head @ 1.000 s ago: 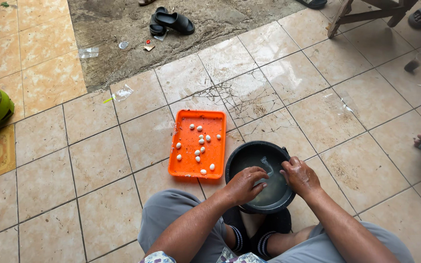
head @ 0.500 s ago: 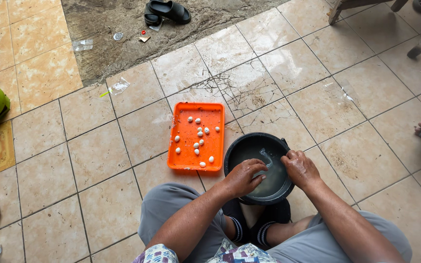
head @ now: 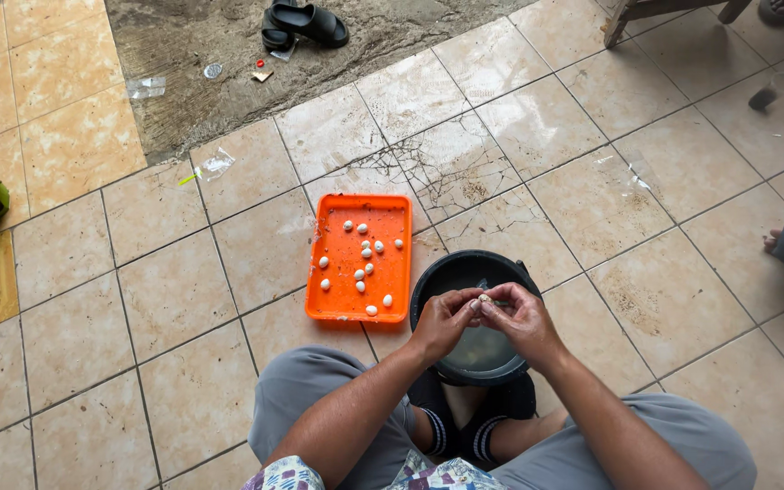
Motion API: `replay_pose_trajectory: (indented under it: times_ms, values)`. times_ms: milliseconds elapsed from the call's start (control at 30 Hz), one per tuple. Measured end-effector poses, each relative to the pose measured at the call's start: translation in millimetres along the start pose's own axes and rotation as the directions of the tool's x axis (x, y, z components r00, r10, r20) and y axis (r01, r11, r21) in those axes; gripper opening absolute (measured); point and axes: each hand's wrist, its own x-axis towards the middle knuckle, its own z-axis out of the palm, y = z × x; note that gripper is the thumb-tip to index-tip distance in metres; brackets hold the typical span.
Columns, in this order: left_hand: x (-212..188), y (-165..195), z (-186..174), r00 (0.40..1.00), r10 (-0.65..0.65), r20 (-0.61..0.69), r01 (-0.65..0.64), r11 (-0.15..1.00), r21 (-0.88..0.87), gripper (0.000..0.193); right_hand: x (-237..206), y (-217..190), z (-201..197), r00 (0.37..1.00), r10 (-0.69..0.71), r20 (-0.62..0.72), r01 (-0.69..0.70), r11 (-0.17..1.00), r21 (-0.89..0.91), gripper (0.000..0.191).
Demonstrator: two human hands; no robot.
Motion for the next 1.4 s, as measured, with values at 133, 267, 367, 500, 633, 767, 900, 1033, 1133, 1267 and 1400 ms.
replay_pose_trajectory:
  times_ms: [133,267,367,500,633,767,900,1033,1133,1267,1400]
  values:
    - [-3.5,-1.9,0.0,0.988,0.142,-0.055,-0.134,0.982,0.136,0.031,-9.5,-6.5,12.7,0.995,0.082,-0.054,-0.067,0.969,0.24,0.021]
    - [-3.5,1.3,1.0,0.991,0.123,-0.044,-0.123,0.992,0.005,0.032,-6.3,-9.5,6.7,0.99,0.135,-0.028,-0.117,0.928,0.354,0.022]
    - [-1.2,-0.1,1.3,0.999,0.027,-0.039,-0.032,0.989,-0.144,0.031,-4.6,-2.3,4.4,0.984,0.175,0.032,-0.171,0.881,0.441,0.02]
    - [1.7,-4.7,-1.2,0.999,-0.044,-0.001,0.042,0.963,-0.264,0.03,-3.4,5.2,1.7,0.981,0.191,0.037,-0.187,0.875,0.447,0.017]
    - [2.9,-8.1,0.5,1.0,0.007,-0.011,-0.01,0.971,-0.24,0.03,-3.8,9.0,4.2,0.995,0.091,-0.033,-0.073,0.928,0.365,0.014]
    - [1.9,-9.3,4.0,0.992,0.099,-0.081,-0.108,0.988,-0.113,0.029,-2.5,11.8,10.0,0.996,0.045,-0.073,-0.021,0.955,0.296,0.016]
    - [2.7,-9.5,6.4,0.992,0.065,-0.109,-0.074,0.994,-0.083,0.027,-0.5,6.3,12.4,0.988,-0.035,-0.15,0.034,0.999,-0.008,0.018]
    - [0.9,-6.9,7.7,0.973,0.151,-0.174,-0.138,0.987,0.083,0.022,-6.1,-6.9,18.1,0.97,-0.209,-0.125,0.137,0.892,-0.43,0.019]
    - [-2.2,-0.9,6.6,0.957,0.246,-0.154,-0.204,0.948,0.245,0.022,-11.0,-16.2,26.6,0.924,-0.361,-0.125,0.18,0.699,-0.692,0.017]
    - [-5.9,7.5,7.3,0.963,0.229,-0.143,-0.179,0.938,0.297,0.022,-11.8,-25.1,31.8,0.917,-0.393,-0.062,0.226,0.642,-0.732,0.015]
    - [-7.9,10.5,8.7,0.965,0.227,-0.128,-0.184,0.942,0.281,0.024,-10.9,-26.6,29.6,0.932,-0.357,-0.06,0.202,0.65,-0.733,0.015]
